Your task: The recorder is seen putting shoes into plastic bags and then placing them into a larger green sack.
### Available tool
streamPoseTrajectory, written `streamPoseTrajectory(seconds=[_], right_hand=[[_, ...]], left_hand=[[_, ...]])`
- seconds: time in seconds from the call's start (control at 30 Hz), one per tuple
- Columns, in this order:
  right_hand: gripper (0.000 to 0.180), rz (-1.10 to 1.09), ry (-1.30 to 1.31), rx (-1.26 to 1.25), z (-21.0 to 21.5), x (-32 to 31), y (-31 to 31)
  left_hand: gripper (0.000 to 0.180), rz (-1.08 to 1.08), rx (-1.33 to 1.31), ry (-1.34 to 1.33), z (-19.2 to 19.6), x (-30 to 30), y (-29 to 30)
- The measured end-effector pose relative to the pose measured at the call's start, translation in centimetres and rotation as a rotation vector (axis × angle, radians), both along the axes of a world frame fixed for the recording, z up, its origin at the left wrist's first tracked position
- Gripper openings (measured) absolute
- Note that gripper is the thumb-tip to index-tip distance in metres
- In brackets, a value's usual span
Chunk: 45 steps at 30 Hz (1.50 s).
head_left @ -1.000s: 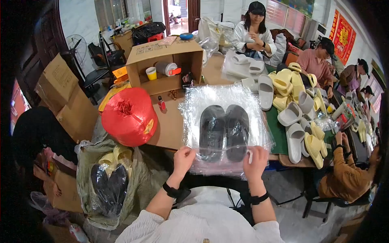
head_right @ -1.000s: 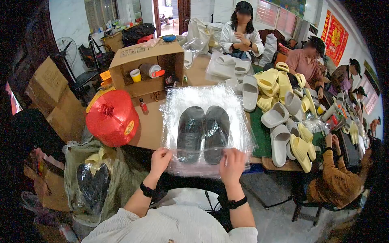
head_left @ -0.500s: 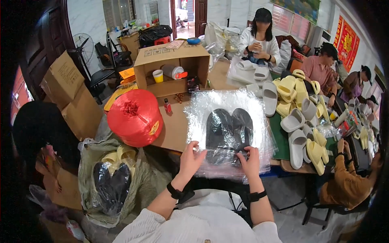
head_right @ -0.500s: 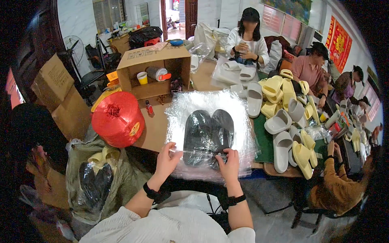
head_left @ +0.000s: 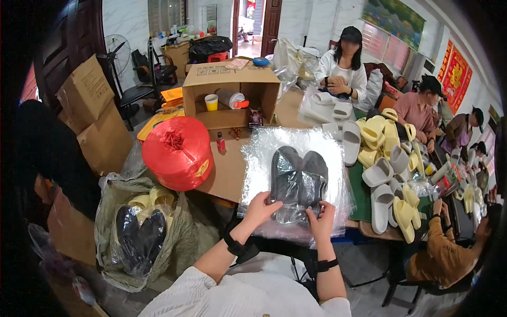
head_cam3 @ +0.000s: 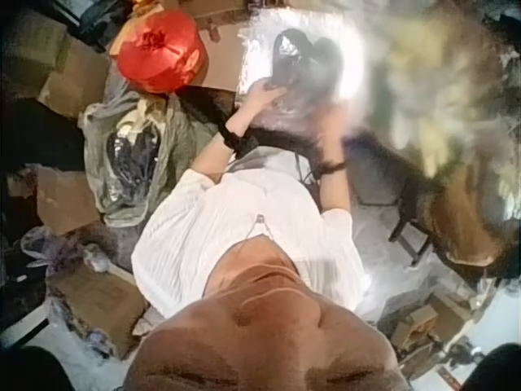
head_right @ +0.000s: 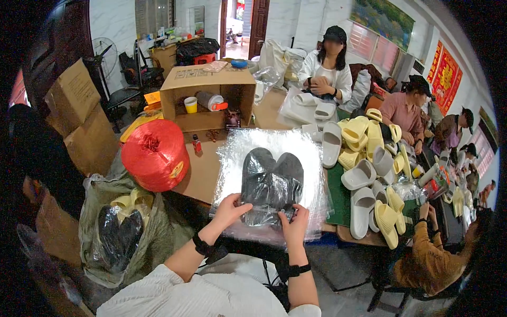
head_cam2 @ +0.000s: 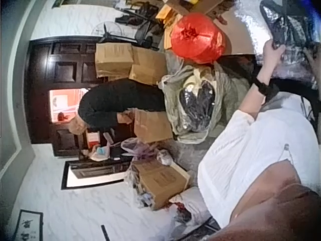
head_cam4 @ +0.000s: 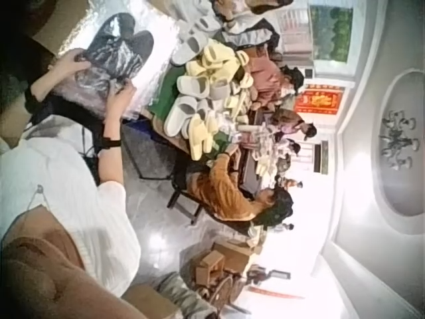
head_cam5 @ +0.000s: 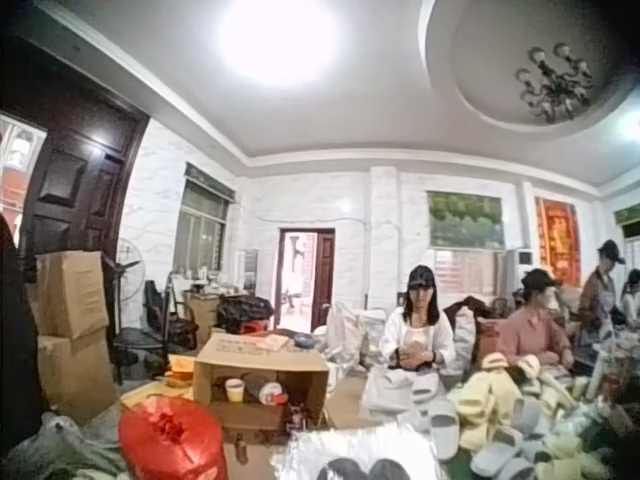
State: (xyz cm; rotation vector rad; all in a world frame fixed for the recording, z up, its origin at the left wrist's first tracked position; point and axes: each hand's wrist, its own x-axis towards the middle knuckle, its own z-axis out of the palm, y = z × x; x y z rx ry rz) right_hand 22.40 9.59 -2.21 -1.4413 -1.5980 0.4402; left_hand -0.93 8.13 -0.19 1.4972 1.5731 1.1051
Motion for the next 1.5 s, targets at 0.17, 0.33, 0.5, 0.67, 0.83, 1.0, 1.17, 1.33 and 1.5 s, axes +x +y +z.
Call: streamPoseTrajectory(seconds=[0.17, 0.33, 0.5, 0.67, 0.83, 1.0, 1.17, 1.33, 1.5], right_hand=[[0.09, -0.05, 0.077, -0.028, 1.4, 0.4, -0.6], [0.082, 0.115, 0.426, -0.143, 3.7, 1.6, -2.0], [0.061, 0.201, 0.762, -0.22, 5.9, -0.2, -4.4], [0.065, 0.18, 0.753, -0.19, 4.3, -2.5, -5.9], [0.068, 0.361, 0.573, -0.076, 1.2, 1.1, -6.6], [0.03, 0.331, 0.426, 0.019, 4.5, 0.9, -2.9], [0.018, 0.116, 0.265, 0.007, 0.3, 5.1, 0.9], [0.015, 0.125, 0.331, -0.068, -1.4, 3.8, 2.5], [0.011, 0.176, 0.259, -0.151, -1.4, 1.8, 1.9]], left_hand=[[0.042, -0.1, -0.036, -0.499, 2.0, 1.0, -2.2], [0.045, -0.276, -0.08, -0.957, 3.7, 1.1, -4.0], [0.053, -0.286, -0.149, -1.021, 5.6, 1.8, -6.0], [0.053, -0.289, -0.13, -0.877, 4.3, 1.3, -6.8], [0.059, -0.256, -0.038, -0.904, 6.4, -2.9, -8.9], [0.051, 0.163, 0.236, -0.405, 9.2, -15.1, -14.6], [0.041, 0.743, 0.272, -0.306, 12.1, -26.7, -22.2], [0.039, 0.946, -0.015, -0.433, 13.5, -31.9, -27.8], [0.03, 0.86, -0.52, -0.277, 9.1, -34.5, -27.5]])
